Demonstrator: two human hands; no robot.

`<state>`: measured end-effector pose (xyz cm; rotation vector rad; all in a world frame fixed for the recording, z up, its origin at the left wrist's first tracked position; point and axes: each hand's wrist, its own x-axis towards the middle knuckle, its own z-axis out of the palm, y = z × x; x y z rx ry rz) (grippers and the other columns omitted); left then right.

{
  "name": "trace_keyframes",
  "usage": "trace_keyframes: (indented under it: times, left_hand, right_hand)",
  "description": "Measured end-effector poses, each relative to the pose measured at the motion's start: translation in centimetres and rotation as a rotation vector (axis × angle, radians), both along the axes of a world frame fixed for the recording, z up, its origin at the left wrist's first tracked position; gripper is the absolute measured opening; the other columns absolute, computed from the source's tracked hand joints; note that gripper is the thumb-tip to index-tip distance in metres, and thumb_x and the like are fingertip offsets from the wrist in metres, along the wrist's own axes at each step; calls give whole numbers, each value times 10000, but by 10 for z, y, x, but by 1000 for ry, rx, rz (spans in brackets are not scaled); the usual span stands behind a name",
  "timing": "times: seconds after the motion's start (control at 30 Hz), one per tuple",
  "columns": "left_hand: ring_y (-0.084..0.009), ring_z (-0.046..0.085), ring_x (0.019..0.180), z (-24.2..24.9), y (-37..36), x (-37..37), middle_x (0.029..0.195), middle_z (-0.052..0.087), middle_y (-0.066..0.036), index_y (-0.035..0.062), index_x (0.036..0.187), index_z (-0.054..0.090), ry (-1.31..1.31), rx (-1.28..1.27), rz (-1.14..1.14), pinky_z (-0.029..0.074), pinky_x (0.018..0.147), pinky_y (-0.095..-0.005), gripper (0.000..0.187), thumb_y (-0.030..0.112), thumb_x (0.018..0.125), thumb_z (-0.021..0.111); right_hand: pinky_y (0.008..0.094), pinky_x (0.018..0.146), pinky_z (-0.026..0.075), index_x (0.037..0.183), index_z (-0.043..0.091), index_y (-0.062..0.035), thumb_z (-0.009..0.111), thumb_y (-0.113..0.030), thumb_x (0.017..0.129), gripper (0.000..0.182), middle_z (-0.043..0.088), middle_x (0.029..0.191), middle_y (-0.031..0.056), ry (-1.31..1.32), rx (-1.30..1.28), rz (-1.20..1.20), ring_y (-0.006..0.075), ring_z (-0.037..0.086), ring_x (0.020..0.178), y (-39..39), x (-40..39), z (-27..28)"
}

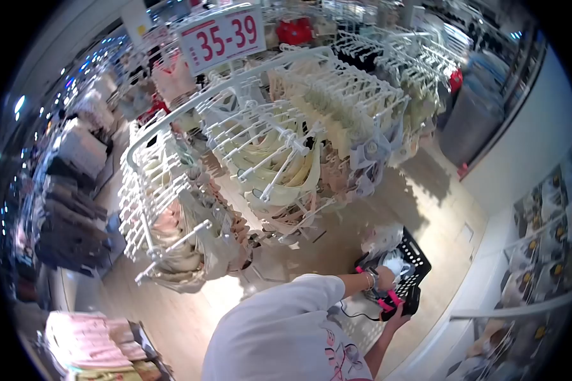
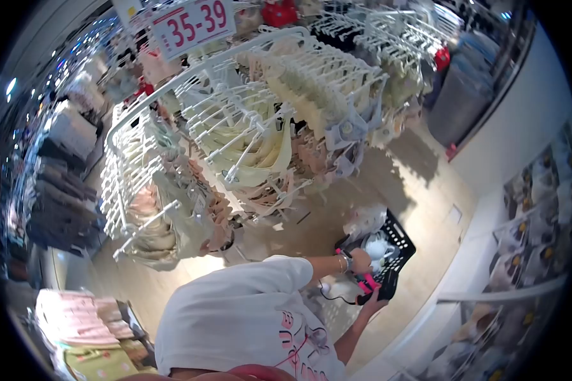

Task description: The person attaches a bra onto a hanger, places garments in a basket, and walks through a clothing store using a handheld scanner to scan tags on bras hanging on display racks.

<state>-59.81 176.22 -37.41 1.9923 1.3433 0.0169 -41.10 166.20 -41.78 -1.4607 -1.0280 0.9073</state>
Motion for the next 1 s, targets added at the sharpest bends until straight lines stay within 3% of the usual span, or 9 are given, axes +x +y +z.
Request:
trace_keyframes:
  times: [0.1,0.13,0.17,0.33,0.37,0.43,0.7,0.77,1.0]
  left_hand:
    - [-233,656,628,4,9,8,528,628,-30,109,615,696,-23,136,80,508,648,-388,444,389,844,439]
    - [-293,667,725,45,14,2,697,666,-141,31,874,677,-34,-37,48,512,719,-411,406,379,826,473]
    - [-210,656,624,28,16,9,585,652,-24,130,642,700,-38,84,77,507,631,-374,426,364,861,419]
    - [-278,660,738,-26,43,26,843,680,-144,118,898,705,-165,212,114,506,714,-410,340,297,885,416]
    - [-293,653,732,-33,44,26,816,669,-147,95,862,688,-146,249,166,503,714,-414,324,296,884,435]
    - [-324,638,719,-45,47,32,763,649,-155,49,790,654,-114,319,265,496,714,-422,318,293,882,472]
    - [-327,595,757,-43,71,49,781,608,-134,51,706,634,-96,381,350,469,684,-450,318,285,868,492]
    - [-337,594,743,-55,82,51,774,606,-138,50,706,641,-109,422,282,467,684,-456,321,291,861,497]
    - [-389,620,652,-17,117,61,685,625,-205,41,684,671,-22,258,342,497,664,-474,373,332,814,478]
  right_hand:
    - [373,802,492,1040,561,100,663,-132,840,323,621,991,188,-60,-38,23,284,609,885,23,12,1]
    - [378,807,490,1064,548,98,675,-170,835,375,617,1006,196,-104,-62,6,295,609,896,30,16,2]
    - [383,813,489,1089,535,96,688,-207,830,427,613,1020,204,-149,-88,-11,306,610,907,35,19,2]
    - [393,814,479,1146,492,103,692,-304,832,552,594,1079,215,-162,-151,106,300,604,942,70,37,0]
    - [368,728,506,945,629,106,645,-111,833,245,653,896,162,-115,-2,-3,235,621,792,73,30,0]
    - [370,692,516,943,636,117,654,-134,842,271,662,878,174,-94,-63,76,242,629,754,78,19,48]
    - [425,778,482,959,619,101,716,-214,785,373,647,941,210,-197,133,26,324,620,839,124,52,-25]
    - [471,841,440,1090,471,144,772,-333,750,659,502,1047,261,-349,28,91,368,535,955,131,66,-38]
    - [447,875,406,1067,517,120,762,-286,742,574,527,1095,274,-103,-142,254,364,525,960,171,85,-35]
